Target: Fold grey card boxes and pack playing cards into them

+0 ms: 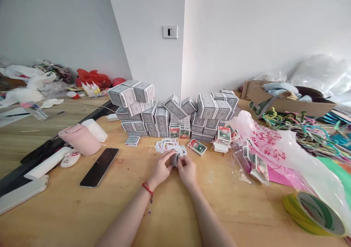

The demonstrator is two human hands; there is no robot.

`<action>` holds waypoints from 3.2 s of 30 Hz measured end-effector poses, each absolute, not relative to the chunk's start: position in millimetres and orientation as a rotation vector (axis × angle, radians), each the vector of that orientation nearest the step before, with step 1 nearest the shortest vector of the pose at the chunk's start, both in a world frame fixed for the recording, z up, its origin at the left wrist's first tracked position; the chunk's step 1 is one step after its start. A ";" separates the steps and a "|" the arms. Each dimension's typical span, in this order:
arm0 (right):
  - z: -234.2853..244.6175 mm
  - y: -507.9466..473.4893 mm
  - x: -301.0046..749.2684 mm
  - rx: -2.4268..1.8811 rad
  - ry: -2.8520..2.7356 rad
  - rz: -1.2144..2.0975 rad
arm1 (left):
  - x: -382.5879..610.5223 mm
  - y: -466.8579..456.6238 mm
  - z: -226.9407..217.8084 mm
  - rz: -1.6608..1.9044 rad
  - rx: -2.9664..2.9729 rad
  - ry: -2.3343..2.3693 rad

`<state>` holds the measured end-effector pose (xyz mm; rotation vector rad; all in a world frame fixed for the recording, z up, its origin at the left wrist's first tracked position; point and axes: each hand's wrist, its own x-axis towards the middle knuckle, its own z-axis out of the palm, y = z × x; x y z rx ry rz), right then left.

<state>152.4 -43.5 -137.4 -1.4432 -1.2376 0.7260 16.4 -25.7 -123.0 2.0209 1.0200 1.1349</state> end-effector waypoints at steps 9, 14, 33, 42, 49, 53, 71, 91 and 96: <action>-138.6 -37.4 157.3 -1.307 -1.120 1.119 | 17.3 -23.4 -126.1 1.171 1.968 1.088; -143.8 -34.9 158.9 -1.337 -1.096 1.109 | 16.7 -23.3 -126.1 1.147 1.963 1.091; -148.8 -39.3 151.1 -1.374 -1.293 0.894 | 17.3 -20.9 -130.8 1.243 2.003 1.206; -144.0 -43.2 150.6 -1.383 -1.272 0.872 | 17.8 -22.0 -131.7 1.211 2.036 1.194; -139.9 -44.0 153.6 -1.388 -1.285 0.864 | 19.5 -29.1 -124.6 1.151 2.089 1.113; -138.0 -42.1 154.9 -1.371 -1.228 0.856 | 21.7 -34.0 -117.5 1.130 2.031 1.022; -126.4 -50.5 140.1 -1.463 -1.032 0.990 | 40.6 -46.6 -123.4 1.055 1.980 1.431; -139.9 -41.8 156.5 -1.545 -1.295 0.564 | -5.5 -11.4 -114.1 1.248 1.324 1.581; -147.7 -38.2 167.1 -1.648 -1.540 0.193 | -44.9 -0.4 -110.4 1.007 1.631 2.051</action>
